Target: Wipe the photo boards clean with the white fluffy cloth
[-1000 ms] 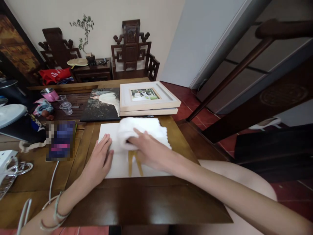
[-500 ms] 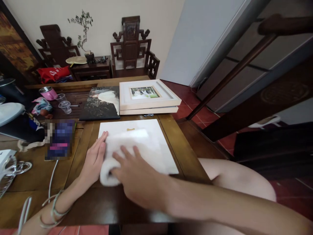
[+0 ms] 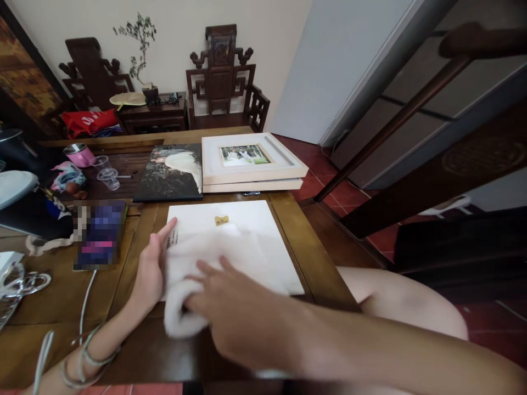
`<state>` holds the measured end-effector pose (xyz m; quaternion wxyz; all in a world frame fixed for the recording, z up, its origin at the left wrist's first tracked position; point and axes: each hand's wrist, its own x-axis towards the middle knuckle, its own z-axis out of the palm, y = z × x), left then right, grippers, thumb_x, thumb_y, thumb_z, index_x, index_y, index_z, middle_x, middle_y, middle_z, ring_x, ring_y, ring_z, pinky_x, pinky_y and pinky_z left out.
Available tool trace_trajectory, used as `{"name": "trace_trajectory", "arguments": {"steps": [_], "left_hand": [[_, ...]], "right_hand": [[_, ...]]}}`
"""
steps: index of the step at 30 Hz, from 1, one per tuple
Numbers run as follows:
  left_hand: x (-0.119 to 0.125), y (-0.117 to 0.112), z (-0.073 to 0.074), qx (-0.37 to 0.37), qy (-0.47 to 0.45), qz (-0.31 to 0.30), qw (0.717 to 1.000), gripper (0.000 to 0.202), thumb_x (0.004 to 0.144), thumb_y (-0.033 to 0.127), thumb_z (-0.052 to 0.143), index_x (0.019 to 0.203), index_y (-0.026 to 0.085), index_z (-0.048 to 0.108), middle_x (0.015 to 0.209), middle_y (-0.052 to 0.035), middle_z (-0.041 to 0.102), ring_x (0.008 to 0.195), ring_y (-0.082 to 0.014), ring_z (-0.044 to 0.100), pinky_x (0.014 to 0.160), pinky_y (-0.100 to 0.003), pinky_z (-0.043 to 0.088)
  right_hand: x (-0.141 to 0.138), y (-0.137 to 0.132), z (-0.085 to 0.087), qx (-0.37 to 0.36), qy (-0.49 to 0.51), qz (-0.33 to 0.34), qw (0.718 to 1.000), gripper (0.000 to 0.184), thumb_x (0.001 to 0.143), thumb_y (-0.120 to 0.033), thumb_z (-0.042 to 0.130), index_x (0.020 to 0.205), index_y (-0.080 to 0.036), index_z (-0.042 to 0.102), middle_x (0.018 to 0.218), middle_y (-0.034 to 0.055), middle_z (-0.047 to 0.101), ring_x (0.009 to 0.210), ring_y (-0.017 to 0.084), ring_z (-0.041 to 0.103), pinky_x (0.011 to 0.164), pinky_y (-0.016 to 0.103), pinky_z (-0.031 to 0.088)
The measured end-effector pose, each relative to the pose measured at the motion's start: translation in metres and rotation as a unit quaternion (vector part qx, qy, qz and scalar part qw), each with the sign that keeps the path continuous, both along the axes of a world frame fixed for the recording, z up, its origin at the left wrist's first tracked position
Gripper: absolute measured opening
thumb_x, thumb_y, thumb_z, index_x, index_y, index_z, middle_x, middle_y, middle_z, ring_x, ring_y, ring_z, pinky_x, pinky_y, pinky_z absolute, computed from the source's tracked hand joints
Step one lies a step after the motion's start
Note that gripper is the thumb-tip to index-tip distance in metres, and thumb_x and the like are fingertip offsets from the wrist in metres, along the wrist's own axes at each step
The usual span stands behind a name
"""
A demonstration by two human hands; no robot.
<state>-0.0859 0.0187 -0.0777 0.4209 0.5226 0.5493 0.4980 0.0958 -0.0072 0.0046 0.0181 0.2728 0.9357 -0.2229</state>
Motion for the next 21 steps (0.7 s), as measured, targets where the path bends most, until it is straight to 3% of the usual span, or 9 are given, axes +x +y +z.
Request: {"name": "trace_trajectory", "arguments": {"steps": [3,5,9,15,18,21], "left_hand": [[-0.001,0.002,-0.002,0.033,0.063,-0.01,0.997,0.061,0.096,0.055,0.026,0.127,0.015,0.06,0.139,-0.0086,0.054,0.133,-0.0268,0.045,0.114,-0.048,0.029],[-0.002,0.003,-0.001,0.051,0.141,-0.018,0.989,0.053,0.095,0.051,0.034,0.124,0.015,0.063,0.138,-0.0082,0.055,0.132,-0.0257,0.046,0.115,-0.045,0.028],[-0.001,0.002,0.003,0.068,0.287,-0.055,0.954,0.049,0.092,0.044,0.044,0.122,0.01,0.064,0.139,-0.014,0.053,0.132,-0.0285,0.046,0.114,-0.047,0.031],[-0.001,-0.001,-0.001,0.138,0.391,-0.081,0.906,0.045,0.092,0.033,0.044,0.123,0.005,0.061,0.138,-0.0184,0.052,0.133,-0.0284,0.045,0.114,-0.049,0.03],[-0.002,-0.001,-0.005,0.147,0.403,-0.086,0.899,0.044,0.092,0.03,0.043,0.124,0.005,0.059,0.14,-0.0193,0.051,0.134,-0.0284,0.043,0.113,-0.05,0.03],[-0.001,-0.001,-0.007,0.147,0.407,-0.091,0.897,0.042,0.093,0.029,0.042,0.126,0.007,0.058,0.141,-0.0188,0.049,0.136,-0.028,0.04,0.114,-0.051,0.029]], "right_hand": [[0.007,0.044,0.01,-0.018,-0.027,-0.078,0.996,0.046,0.072,-0.002,0.043,0.112,-0.016,0.062,0.104,0.0123,0.069,0.101,0.028,0.061,0.084,0.04,0.048],[0.008,0.076,0.019,-0.027,-0.033,-0.096,0.994,0.041,0.072,-0.002,0.042,0.105,-0.016,0.063,0.1,0.0095,0.069,0.09,0.023,0.063,0.07,0.029,0.046],[-0.007,0.12,0.037,-0.035,-0.028,-0.067,0.997,0.03,0.074,-0.006,0.043,0.095,-0.017,0.061,0.098,0.0062,0.069,0.081,0.019,0.06,0.059,0.025,0.038],[-0.036,0.138,0.047,-0.057,-0.027,-0.062,0.996,0.029,0.07,-0.006,0.045,0.092,-0.017,0.061,0.098,0.0067,0.068,0.077,0.018,0.057,0.056,0.025,0.035],[-0.019,0.141,0.044,-0.069,-0.029,-0.079,0.994,0.03,0.066,-0.005,0.046,0.09,-0.016,0.06,0.098,0.0075,0.068,0.079,0.019,0.058,0.057,0.025,0.037],[0.018,0.141,0.037,-0.072,-0.022,-0.117,0.99,0.032,0.065,-0.005,0.045,0.092,-0.014,0.06,0.104,0.0097,0.067,0.087,0.022,0.059,0.065,0.027,0.042]]}}
